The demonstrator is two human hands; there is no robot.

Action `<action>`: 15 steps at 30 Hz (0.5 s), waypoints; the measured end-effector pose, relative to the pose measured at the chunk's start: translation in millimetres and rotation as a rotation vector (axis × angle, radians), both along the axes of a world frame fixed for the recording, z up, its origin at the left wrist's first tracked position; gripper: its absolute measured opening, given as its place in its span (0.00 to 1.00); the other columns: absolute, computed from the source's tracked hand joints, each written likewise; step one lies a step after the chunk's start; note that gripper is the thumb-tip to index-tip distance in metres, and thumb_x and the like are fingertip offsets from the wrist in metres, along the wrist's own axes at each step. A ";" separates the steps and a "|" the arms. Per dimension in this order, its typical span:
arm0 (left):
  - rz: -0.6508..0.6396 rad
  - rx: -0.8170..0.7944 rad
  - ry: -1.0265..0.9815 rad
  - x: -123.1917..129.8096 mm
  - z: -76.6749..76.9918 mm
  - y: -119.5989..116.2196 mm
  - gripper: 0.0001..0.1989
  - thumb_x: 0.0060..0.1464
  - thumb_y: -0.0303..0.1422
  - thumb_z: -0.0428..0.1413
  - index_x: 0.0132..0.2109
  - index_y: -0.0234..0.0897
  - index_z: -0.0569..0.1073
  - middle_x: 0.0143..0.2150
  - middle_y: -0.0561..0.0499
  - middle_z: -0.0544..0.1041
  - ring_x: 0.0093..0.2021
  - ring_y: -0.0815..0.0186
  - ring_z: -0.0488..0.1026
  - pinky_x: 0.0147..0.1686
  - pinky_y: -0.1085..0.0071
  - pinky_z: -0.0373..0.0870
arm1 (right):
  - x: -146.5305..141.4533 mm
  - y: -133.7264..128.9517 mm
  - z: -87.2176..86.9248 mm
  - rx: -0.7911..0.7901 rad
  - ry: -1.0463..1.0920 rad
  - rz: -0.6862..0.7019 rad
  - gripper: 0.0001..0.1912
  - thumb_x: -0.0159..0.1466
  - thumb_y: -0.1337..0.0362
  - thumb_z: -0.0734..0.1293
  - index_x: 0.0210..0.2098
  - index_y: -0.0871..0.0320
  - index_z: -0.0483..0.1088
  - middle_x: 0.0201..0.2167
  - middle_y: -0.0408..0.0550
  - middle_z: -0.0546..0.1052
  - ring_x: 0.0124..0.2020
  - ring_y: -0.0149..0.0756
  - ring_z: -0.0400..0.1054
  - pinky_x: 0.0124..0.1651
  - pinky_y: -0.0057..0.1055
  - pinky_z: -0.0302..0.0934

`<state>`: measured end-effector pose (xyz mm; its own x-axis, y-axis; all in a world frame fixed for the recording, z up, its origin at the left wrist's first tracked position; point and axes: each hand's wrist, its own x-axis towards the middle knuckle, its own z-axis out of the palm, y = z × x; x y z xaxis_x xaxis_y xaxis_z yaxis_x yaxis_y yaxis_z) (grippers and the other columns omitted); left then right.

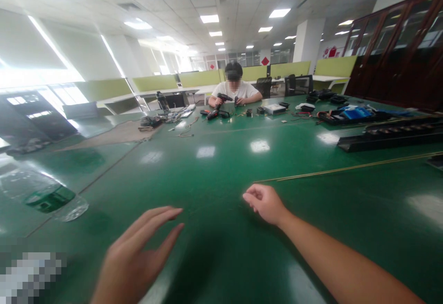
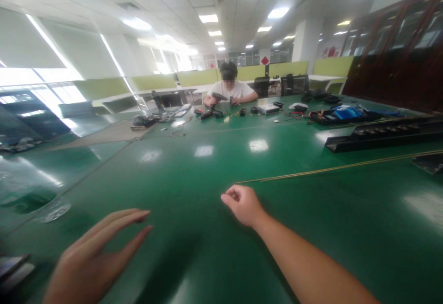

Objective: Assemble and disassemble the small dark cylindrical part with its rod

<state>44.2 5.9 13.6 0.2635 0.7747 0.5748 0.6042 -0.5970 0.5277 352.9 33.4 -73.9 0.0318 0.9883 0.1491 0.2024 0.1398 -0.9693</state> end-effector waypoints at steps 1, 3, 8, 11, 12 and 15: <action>-0.090 0.017 0.106 25.4 -2.6 8.6 0.15 0.52 0.35 0.62 0.49 0.50 0.77 0.48 0.51 0.77 0.48 0.58 0.75 0.52 0.64 0.73 | -0.2 -0.3 0.1 0.002 -0.024 0.002 0.13 0.61 0.55 0.68 0.31 0.60 0.72 0.21 0.42 0.72 0.21 0.29 0.64 0.26 0.25 0.57; -0.252 -0.037 0.239 73.5 -11.1 25.4 0.15 0.57 0.33 0.56 0.52 0.47 0.75 0.49 0.48 0.76 0.49 0.59 0.74 0.52 0.64 0.73 | -0.3 -0.3 -0.3 0.006 -0.051 0.003 0.13 0.60 0.55 0.68 0.31 0.61 0.73 0.21 0.42 0.72 0.21 0.29 0.64 0.25 0.25 0.57; -0.515 -0.070 0.413 141.9 -35.5 50.1 0.23 0.52 0.22 0.51 0.53 0.44 0.74 0.51 0.45 0.74 0.50 0.59 0.73 0.50 0.65 0.72 | 0.9 1.3 -2.0 0.070 -0.086 0.033 0.09 0.58 0.61 0.69 0.26 0.61 0.72 0.21 0.41 0.72 0.23 0.29 0.63 0.27 0.24 0.55; -0.484 -0.038 0.414 148.7 -40.5 55.3 0.19 0.50 0.20 0.48 0.45 0.40 0.76 0.44 0.45 0.75 0.43 0.61 0.74 0.44 0.68 0.72 | 1.0 1.1 -1.9 0.081 -0.089 0.047 0.09 0.57 0.62 0.70 0.26 0.62 0.72 0.22 0.41 0.72 0.24 0.29 0.63 0.28 0.24 0.56; -0.460 -0.039 0.409 146.7 -40.0 56.4 0.17 0.51 0.20 0.48 0.43 0.39 0.76 0.43 0.45 0.76 0.42 0.61 0.74 0.42 0.68 0.72 | 0.9 0.9 -1.8 0.072 -0.073 0.062 0.09 0.57 0.61 0.70 0.28 0.62 0.73 0.23 0.42 0.73 0.24 0.29 0.63 0.28 0.24 0.56; -0.366 -0.059 0.352 126.8 -32.8 56.3 0.13 0.55 0.25 0.51 0.44 0.40 0.77 0.40 0.47 0.78 0.40 0.61 0.75 0.41 0.68 0.72 | 0.7 0.1 -1.4 0.032 -0.058 0.105 0.13 0.57 0.56 0.71 0.34 0.62 0.76 0.23 0.42 0.72 0.23 0.29 0.62 0.27 0.24 0.55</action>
<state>171.1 62.2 -19.2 0.6933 0.6240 0.3605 0.5087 -0.7780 0.3687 353.7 33.6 -75.3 -0.0815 0.9805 0.1790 0.2411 0.1937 -0.9510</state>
